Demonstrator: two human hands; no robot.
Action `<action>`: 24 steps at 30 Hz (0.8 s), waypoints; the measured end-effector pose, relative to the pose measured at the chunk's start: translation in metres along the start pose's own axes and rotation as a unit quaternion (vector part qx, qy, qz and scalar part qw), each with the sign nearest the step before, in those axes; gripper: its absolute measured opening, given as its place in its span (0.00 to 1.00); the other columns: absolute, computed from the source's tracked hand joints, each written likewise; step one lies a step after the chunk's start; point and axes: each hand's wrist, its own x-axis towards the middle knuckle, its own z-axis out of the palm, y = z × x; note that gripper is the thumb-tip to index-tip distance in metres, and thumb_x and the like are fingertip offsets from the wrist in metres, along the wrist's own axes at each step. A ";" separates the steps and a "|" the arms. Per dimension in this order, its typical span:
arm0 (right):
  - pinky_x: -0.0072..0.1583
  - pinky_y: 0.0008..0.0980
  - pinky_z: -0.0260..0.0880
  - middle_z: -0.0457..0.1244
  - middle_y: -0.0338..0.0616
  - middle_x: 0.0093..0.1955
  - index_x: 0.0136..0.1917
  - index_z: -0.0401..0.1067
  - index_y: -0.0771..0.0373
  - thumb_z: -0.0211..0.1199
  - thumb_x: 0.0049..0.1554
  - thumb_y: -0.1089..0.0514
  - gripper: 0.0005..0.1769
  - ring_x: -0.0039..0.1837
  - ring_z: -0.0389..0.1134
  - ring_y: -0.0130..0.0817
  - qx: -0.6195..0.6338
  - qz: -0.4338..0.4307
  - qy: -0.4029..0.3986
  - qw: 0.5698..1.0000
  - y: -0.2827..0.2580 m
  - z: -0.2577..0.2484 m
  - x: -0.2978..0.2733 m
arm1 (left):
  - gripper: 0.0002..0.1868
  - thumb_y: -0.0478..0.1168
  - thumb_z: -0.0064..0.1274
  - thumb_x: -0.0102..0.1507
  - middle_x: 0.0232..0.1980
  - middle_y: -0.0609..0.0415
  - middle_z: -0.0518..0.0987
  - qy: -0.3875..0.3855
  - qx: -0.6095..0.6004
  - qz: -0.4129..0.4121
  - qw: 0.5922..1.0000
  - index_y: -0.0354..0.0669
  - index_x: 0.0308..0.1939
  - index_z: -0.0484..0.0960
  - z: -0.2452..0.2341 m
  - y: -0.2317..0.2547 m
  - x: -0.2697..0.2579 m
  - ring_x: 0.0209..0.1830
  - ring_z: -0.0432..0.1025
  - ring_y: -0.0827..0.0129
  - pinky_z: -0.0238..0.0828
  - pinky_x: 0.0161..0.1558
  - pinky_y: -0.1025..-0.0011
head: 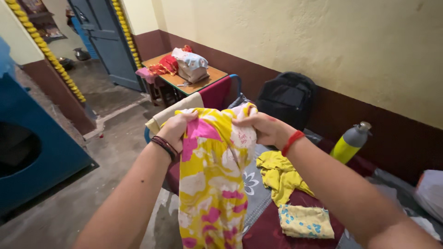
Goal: The person folds various garments on a bed and hangs some items on a wall-mounted rack. They handle a black top, a grey shirt, a yellow patterned cloth, and a floral cloth, folding them by hand and placing them in a pile or on the rack.
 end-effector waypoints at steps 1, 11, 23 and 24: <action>0.70 0.49 0.66 0.68 0.50 0.64 0.67 0.69 0.64 0.65 0.58 0.58 0.24 0.65 0.70 0.43 0.012 0.031 0.034 0.999 -0.003 -0.003 0.004 | 0.11 0.38 0.42 0.69 0.50 0.51 0.81 -0.013 -0.005 0.014 1.000 0.40 0.53 0.75 0.002 -0.003 0.010 0.48 0.78 0.62 0.76 0.54 0.61; 0.66 0.46 0.68 0.67 0.41 0.64 0.68 0.69 0.55 0.58 0.63 0.54 0.20 0.65 0.69 0.38 0.016 0.021 0.075 0.997 0.038 -0.060 0.063 | 0.10 0.43 0.42 0.71 0.47 0.51 0.81 0.052 0.015 -0.068 0.996 0.43 0.50 0.75 -0.021 -0.012 0.127 0.45 0.77 0.63 0.75 0.52 0.60; 0.63 0.44 0.71 0.68 0.52 0.63 0.70 0.66 0.65 0.51 0.64 0.57 0.22 0.59 0.72 0.42 -0.025 0.022 0.011 0.999 -0.139 -0.125 0.250 | 0.09 0.46 0.44 0.71 0.39 0.55 0.79 0.125 0.141 0.074 0.979 0.49 0.47 0.77 -0.065 0.114 0.291 0.34 0.73 0.64 0.69 0.37 0.55; 0.63 0.44 0.72 0.68 0.53 0.63 0.70 0.66 0.65 0.51 0.64 0.57 0.23 0.60 0.72 0.43 -0.020 0.001 0.009 1.000 -0.157 -0.124 0.257 | 0.11 0.48 0.43 0.71 0.39 0.56 0.80 0.138 0.165 0.069 0.974 0.49 0.48 0.78 -0.059 0.136 0.296 0.34 0.72 0.64 0.68 0.37 0.56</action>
